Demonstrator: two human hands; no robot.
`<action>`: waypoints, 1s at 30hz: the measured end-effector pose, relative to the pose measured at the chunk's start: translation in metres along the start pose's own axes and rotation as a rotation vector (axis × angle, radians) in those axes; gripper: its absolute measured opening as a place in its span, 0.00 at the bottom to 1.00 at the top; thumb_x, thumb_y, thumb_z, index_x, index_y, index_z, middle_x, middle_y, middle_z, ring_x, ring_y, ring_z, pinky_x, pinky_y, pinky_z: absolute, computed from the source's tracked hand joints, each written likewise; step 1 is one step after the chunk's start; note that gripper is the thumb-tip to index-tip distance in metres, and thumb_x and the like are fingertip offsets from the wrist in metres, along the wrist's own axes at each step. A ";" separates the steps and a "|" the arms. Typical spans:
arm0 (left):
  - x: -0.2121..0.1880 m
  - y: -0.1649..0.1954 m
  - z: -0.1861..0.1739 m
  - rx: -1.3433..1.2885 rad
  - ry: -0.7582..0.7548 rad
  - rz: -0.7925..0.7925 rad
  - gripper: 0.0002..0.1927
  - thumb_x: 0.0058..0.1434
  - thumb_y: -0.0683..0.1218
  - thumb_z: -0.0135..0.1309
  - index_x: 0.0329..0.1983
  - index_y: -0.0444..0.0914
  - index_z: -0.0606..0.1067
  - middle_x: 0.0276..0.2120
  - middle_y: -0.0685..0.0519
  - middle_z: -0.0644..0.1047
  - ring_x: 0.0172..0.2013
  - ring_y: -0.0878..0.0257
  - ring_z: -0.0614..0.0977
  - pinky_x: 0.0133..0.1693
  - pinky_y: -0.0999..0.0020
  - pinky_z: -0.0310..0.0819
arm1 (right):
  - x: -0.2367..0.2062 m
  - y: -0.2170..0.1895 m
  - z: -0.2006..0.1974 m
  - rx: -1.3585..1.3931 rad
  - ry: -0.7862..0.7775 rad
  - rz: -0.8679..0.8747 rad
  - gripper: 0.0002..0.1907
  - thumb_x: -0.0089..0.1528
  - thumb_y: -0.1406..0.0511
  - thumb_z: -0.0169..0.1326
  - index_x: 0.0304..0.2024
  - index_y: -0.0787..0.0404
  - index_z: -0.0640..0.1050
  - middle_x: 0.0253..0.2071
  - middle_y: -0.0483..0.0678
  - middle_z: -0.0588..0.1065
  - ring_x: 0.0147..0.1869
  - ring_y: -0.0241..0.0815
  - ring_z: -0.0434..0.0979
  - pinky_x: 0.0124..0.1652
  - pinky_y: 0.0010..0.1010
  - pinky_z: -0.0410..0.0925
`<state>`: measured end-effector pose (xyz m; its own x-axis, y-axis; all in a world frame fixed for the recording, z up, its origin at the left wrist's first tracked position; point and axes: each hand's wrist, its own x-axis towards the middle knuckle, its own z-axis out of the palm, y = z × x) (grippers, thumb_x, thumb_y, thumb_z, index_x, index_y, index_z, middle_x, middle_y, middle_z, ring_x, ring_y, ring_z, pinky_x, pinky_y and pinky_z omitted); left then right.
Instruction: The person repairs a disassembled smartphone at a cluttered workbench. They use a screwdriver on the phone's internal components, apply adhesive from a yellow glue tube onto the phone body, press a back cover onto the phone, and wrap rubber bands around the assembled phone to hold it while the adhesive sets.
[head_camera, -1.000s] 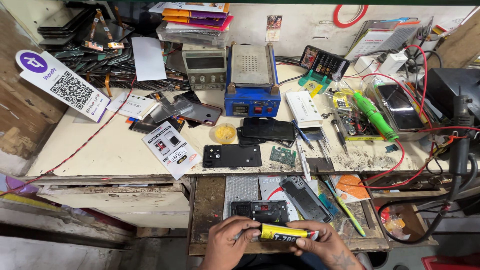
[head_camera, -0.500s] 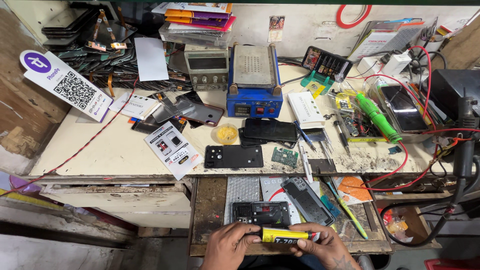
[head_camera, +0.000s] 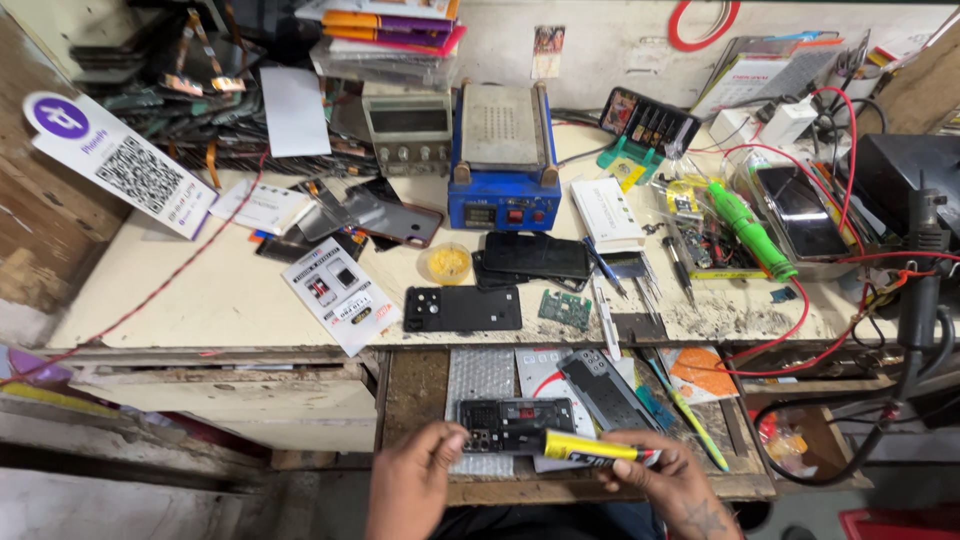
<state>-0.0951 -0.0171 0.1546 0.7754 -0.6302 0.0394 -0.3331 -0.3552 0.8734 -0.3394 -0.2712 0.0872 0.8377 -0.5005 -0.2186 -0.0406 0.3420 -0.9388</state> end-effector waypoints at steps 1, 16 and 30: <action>0.003 0.000 -0.006 -0.028 0.000 0.034 0.13 0.63 0.52 0.55 0.43 0.42 0.83 0.32 0.53 0.85 0.30 0.63 0.88 0.34 0.67 0.81 | -0.004 -0.003 -0.001 0.004 0.016 -0.039 0.19 0.59 0.72 0.60 0.54 0.70 0.80 0.37 0.59 0.83 0.39 0.45 0.82 0.41 0.37 0.76; 0.053 -0.057 -0.014 0.326 0.035 0.105 0.10 0.66 0.53 0.60 0.39 0.42 0.81 0.32 0.49 0.79 0.33 0.48 0.81 0.35 0.54 0.74 | 0.012 -0.039 0.025 -0.316 0.204 -0.241 0.17 0.63 0.76 0.60 0.55 0.72 0.77 0.45 0.56 0.81 0.47 0.44 0.82 0.50 0.34 0.75; 0.071 -0.074 -0.031 0.297 -0.179 0.185 0.44 0.37 0.62 0.73 0.58 0.43 0.74 0.44 0.47 0.81 0.42 0.48 0.83 0.42 0.53 0.75 | 0.101 -0.042 0.107 -0.721 -0.062 -0.308 0.14 0.64 0.76 0.62 0.51 0.72 0.77 0.49 0.55 0.80 0.51 0.37 0.80 0.52 0.26 0.74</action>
<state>0.0014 -0.0141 0.1079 0.5903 -0.8037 0.0748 -0.6195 -0.3917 0.6803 -0.1948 -0.2506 0.1334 0.8967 -0.4362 0.0754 -0.1267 -0.4161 -0.9004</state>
